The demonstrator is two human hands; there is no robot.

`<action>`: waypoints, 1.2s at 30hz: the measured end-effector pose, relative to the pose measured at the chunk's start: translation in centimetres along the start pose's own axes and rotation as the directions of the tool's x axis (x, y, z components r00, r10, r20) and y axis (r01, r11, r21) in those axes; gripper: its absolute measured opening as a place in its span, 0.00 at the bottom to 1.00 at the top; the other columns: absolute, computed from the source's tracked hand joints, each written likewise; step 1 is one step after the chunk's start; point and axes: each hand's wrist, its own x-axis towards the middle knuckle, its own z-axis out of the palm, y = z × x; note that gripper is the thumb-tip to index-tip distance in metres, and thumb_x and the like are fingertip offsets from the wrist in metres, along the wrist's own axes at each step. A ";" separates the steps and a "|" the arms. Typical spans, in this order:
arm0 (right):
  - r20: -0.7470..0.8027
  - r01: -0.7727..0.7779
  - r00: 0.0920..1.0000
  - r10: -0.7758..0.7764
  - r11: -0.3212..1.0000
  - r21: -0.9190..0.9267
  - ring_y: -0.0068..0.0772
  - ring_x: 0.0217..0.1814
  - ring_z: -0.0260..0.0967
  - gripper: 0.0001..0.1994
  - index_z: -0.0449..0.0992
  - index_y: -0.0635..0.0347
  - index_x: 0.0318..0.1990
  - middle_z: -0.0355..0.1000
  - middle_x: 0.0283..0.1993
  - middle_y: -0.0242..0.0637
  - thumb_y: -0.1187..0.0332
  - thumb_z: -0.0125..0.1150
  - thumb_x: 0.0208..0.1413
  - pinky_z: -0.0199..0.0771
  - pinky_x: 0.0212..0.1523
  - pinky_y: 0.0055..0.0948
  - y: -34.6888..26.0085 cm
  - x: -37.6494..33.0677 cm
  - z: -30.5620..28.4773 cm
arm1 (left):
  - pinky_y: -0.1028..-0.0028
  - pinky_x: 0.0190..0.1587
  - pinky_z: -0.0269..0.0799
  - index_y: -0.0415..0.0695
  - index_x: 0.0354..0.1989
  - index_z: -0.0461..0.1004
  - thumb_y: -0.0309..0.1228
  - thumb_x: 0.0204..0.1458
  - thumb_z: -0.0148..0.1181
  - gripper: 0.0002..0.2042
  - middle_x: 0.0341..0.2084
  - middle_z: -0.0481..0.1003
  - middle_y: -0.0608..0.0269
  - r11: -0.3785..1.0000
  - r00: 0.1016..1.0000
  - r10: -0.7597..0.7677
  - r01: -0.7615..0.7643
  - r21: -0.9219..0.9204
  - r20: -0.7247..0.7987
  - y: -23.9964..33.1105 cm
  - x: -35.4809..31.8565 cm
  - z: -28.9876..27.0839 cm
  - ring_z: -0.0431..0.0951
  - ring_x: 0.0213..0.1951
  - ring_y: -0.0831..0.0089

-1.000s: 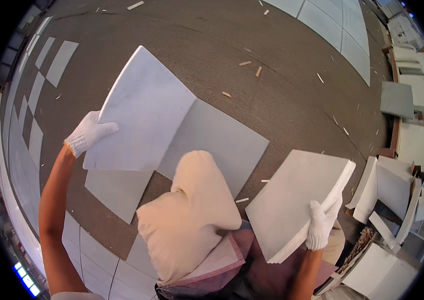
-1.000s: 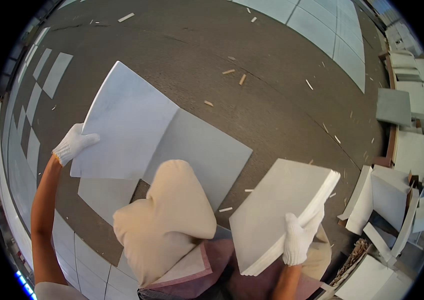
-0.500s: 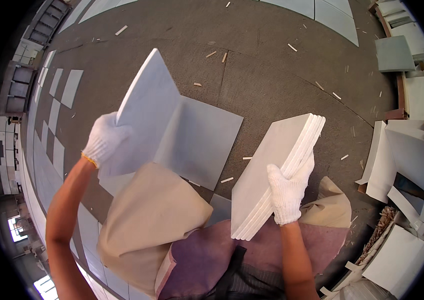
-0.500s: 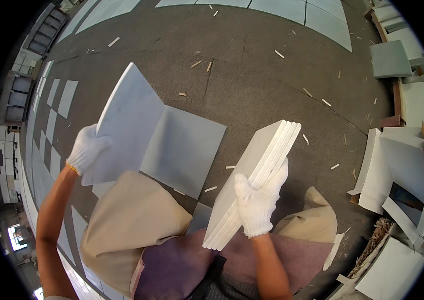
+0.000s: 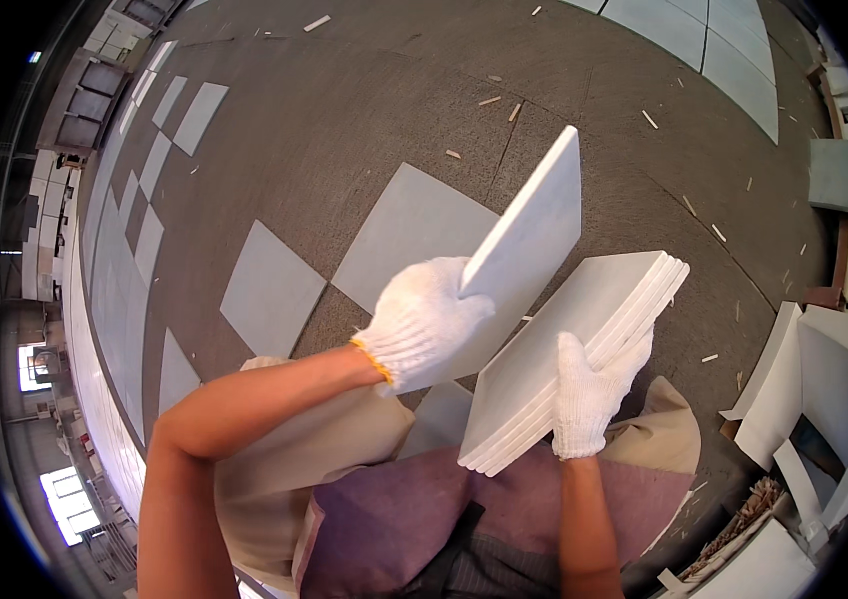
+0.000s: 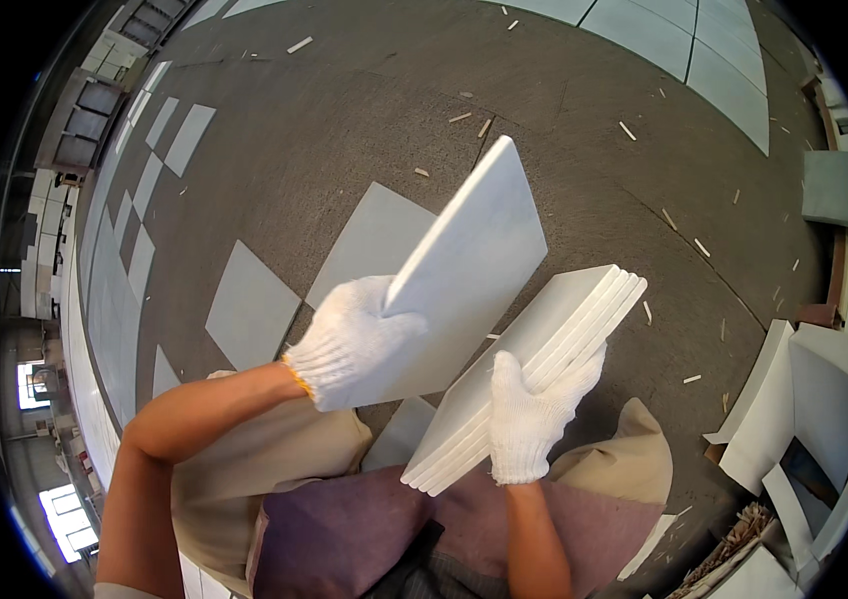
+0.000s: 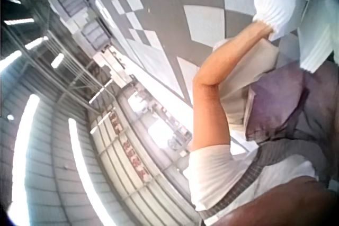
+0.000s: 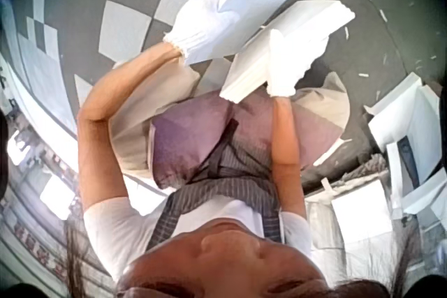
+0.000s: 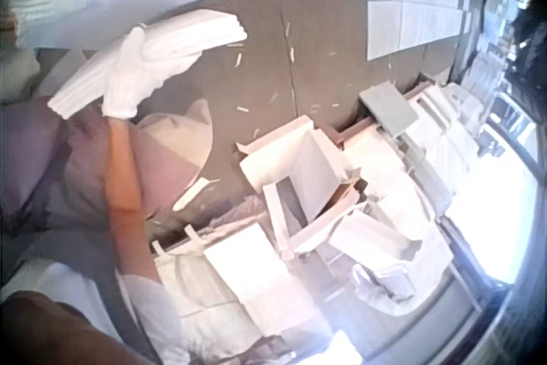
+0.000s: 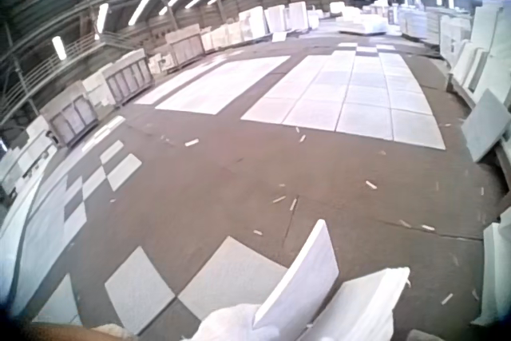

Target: The person picks up white square tiles from the floor, stacks them in their hands, and carries them to a nearby rack. They repeat this process multiple times, moving tiles from scattered floor locations to organized stacks on the rack.

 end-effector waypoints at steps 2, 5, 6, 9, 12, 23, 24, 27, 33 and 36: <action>0.011 0.018 1.000 -0.018 1.000 -0.001 0.47 0.71 0.52 0.47 0.42 0.65 0.71 0.49 0.70 0.53 0.74 0.65 0.46 0.55 0.69 0.40 -0.2 -0.2 0.1 | 0.62 0.42 0.73 0.39 0.44 0.76 0.37 0.48 0.55 0.18 0.34 0.78 0.48 0.997 0.999 0.044 -0.044 0.071 0.003 0.0 0.0 1.5 0.79 0.37 0.52; 0.020 0.007 1.000 -0.007 1.000 -0.009 0.47 0.71 0.51 0.47 0.40 0.65 0.71 0.49 0.70 0.54 0.74 0.66 0.47 0.55 0.69 0.41 -0.7 -0.1 0.4 | 0.64 0.44 0.74 0.40 0.48 0.76 0.39 0.49 0.55 0.21 0.38 0.78 0.49 0.976 0.996 0.091 -0.090 0.199 0.006 0.2 -0.2 3.2 0.79 0.38 0.53; 0.023 0.001 1.000 -0.002 1.000 0.018 0.47 0.71 0.51 0.47 0.40 0.65 0.71 0.49 0.70 0.54 0.74 0.66 0.47 0.55 0.69 0.41 -0.7 0.0 0.5 | 0.63 0.45 0.73 0.41 0.49 0.76 0.40 0.49 0.56 0.21 0.39 0.77 0.49 0.973 0.995 0.104 -0.104 0.208 0.011 0.0 -0.2 3.8 0.79 0.39 0.52; 0.035 -0.018 0.999 0.015 0.998 0.068 0.48 0.71 0.52 0.48 0.39 0.64 0.71 0.48 0.70 0.54 0.73 0.67 0.47 0.55 0.69 0.42 -0.6 0.3 0.6 | 0.62 0.45 0.73 0.42 0.49 0.75 0.41 0.51 0.55 0.20 0.40 0.76 0.48 0.960 0.991 0.129 -0.133 0.247 0.035 0.2 -0.5 4.9 0.78 0.41 0.52; 0.060 -0.011 0.998 0.007 0.997 0.074 0.48 0.71 0.51 0.47 0.39 0.64 0.71 0.48 0.70 0.55 0.72 0.66 0.48 0.56 0.68 0.42 -0.4 0.3 0.3 | 0.62 0.46 0.73 0.43 0.50 0.74 0.44 0.55 0.53 0.21 0.40 0.76 0.47 0.955 0.988 0.112 -0.135 0.265 0.102 0.3 -1.0 5.4 0.78 0.42 0.52; 0.169 0.169 0.965 -0.201 0.968 0.184 0.45 0.74 0.47 0.35 0.42 0.70 0.71 0.46 0.73 0.55 0.53 0.44 0.67 0.47 0.71 0.39 0.5 -0.5 -1.2 | 0.69 0.60 0.62 0.39 0.56 0.72 0.52 0.63 0.45 0.28 0.53 0.73 0.54 0.921 0.944 0.174 -0.054 -0.386 0.281 -6.3 -2.0 7.8 0.70 0.56 0.65; 0.157 0.153 0.970 -0.186 0.968 0.198 0.45 0.73 0.48 0.33 0.43 0.69 0.71 0.48 0.72 0.55 0.54 0.41 0.68 0.48 0.71 0.38 0.6 -0.1 -1.6 | 0.69 0.60 0.62 0.38 0.56 0.72 0.50 0.63 0.45 0.27 0.53 0.73 0.55 0.843 0.959 0.204 -0.070 -0.533 0.197 -7.1 -3.2 8.4 0.70 0.56 0.66; 0.112 0.333 0.933 -0.342 0.939 0.091 0.46 0.71 0.53 0.29 0.44 0.67 0.71 0.52 0.70 0.55 0.58 0.36 0.70 0.54 0.69 0.37 6.8 2.6 -2.2 | 0.71 0.61 0.61 0.36 0.49 0.77 0.44 0.64 0.46 0.22 0.52 0.75 0.56 0.624 0.999 -0.017 0.040 -0.780 0.037 -10.6 -6.9 11.9 0.71 0.56 0.68; 0.273 -0.071 0.956 -0.106 0.820 0.568 0.38 0.71 0.53 0.34 0.51 0.57 0.70 0.53 0.71 0.41 0.43 0.36 0.67 0.53 0.70 0.36 9.4 10.0 -1.9 | 0.71 0.61 0.65 0.42 0.59 0.67 0.26 0.56 0.59 0.21 0.56 0.69 0.57 0.691 0.988 -0.066 -0.057 -0.721 -0.141 -13.5 -11.3 16.8 0.70 0.57 0.71; 0.402 -0.262 0.914 -0.058 0.673 0.692 0.36 0.71 0.53 0.37 0.50 0.54 0.71 0.53 0.71 0.38 0.38 0.38 0.64 0.54 0.69 0.36 9.0 11.3 -2.5 | 0.68 0.60 0.65 0.45 0.64 0.56 0.28 0.54 0.62 0.30 0.58 0.65 0.57 0.956 0.938 0.128 -0.202 -0.211 -0.321 -12.2 -11.3 19.5 0.69 0.58 0.68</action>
